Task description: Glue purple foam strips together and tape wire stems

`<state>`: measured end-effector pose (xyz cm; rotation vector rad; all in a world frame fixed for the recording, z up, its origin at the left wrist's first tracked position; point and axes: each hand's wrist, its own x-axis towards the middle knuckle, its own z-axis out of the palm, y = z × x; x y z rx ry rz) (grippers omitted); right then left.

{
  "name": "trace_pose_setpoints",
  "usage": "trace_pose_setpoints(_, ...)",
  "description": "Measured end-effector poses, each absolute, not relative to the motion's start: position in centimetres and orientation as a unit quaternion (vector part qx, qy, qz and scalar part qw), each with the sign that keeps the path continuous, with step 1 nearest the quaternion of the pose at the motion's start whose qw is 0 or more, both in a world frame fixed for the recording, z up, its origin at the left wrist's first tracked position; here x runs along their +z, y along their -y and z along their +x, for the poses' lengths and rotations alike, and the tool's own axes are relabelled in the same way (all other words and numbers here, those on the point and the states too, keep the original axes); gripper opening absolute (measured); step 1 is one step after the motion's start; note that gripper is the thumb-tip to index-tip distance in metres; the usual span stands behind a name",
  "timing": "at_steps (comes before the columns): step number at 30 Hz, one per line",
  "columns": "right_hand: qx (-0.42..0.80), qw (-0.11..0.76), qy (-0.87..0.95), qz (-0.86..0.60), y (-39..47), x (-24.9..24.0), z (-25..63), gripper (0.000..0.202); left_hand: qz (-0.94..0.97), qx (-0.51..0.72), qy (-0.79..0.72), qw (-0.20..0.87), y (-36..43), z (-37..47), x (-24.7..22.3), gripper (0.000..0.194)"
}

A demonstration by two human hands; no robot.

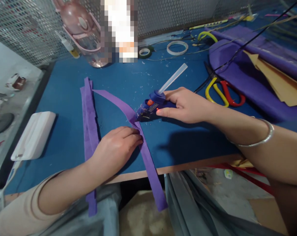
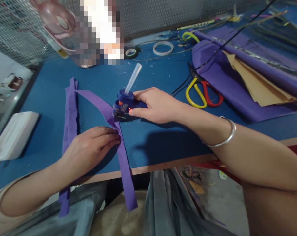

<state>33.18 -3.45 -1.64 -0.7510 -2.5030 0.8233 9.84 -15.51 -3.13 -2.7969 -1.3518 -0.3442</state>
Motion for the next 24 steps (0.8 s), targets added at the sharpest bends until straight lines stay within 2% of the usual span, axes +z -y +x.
trace_pose_setpoints(9,0.261,0.228,0.891,-0.293,3.41,-2.38,32.52,0.036,-0.882,-0.108,0.459,0.006,15.3,10.03,-3.21,0.011)
trace_pose_setpoints(14,0.253,0.218,0.892,-0.305,3.39,-2.23,32.6,0.036,-0.872,-0.104,0.477,0.042,15.24,10.09,-3.02,0.028)
trace_pose_setpoints(24,0.264,0.221,0.891,-0.296,3.05,-2.24,32.9,0.034,-0.892,-0.054,0.443,0.071,15.02,10.17,-3.04,0.029)
